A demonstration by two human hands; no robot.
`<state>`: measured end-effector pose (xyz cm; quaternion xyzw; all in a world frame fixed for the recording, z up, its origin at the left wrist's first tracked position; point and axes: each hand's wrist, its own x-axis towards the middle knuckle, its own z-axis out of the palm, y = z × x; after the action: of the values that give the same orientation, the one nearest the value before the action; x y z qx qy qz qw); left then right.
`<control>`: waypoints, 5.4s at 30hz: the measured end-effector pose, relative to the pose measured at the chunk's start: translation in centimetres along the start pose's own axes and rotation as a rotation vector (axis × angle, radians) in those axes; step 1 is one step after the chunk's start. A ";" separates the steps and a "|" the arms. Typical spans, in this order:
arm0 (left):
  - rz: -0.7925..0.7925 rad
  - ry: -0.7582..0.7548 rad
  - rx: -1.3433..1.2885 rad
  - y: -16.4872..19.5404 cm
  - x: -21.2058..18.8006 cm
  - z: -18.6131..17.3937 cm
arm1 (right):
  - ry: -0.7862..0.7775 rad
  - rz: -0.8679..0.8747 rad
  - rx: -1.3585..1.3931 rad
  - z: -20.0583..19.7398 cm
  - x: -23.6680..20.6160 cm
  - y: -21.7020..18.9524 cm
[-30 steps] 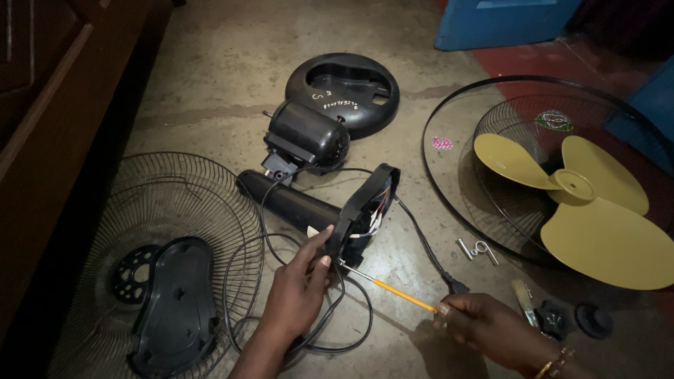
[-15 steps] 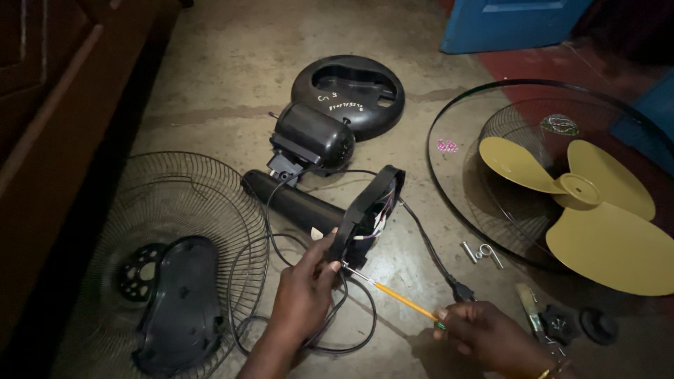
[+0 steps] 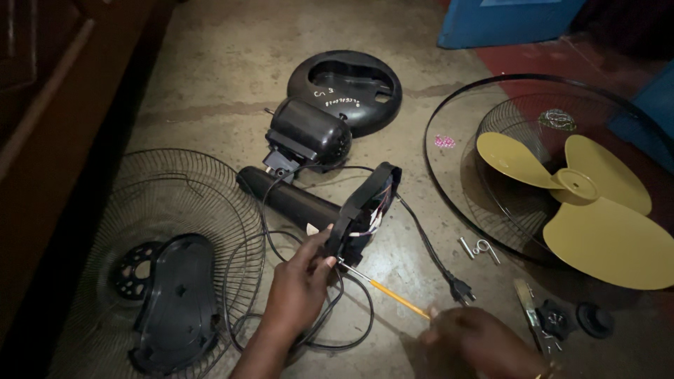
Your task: The person services a disassembled electric fan on the floor. They use a screwdriver to unscrew the fan housing, then use a brush to clean the exposed wiring, switch assembly, and interior of the fan body.
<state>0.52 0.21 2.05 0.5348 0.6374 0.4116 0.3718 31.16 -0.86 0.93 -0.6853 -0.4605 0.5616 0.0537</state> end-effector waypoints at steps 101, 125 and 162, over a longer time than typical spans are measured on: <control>-0.047 -0.033 -0.098 0.3 0.0 0.0 | 0.007 -0.040 -0.161 -2.3 -0.6 -1.7; -0.029 -0.014 -0.028 0.8 -0.1 -0.2 | -0.064 -0.027 -0.193 -2.5 1.0 1.0; -0.106 -0.049 -0.090 1.1 -0.2 -0.2 | -0.023 -0.037 -0.169 -2.2 0.2 -0.5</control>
<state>0.76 0.12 3.20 0.4930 0.6362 0.4066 0.4322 32.66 0.52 1.84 -0.6722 -0.5194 0.5276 0.0007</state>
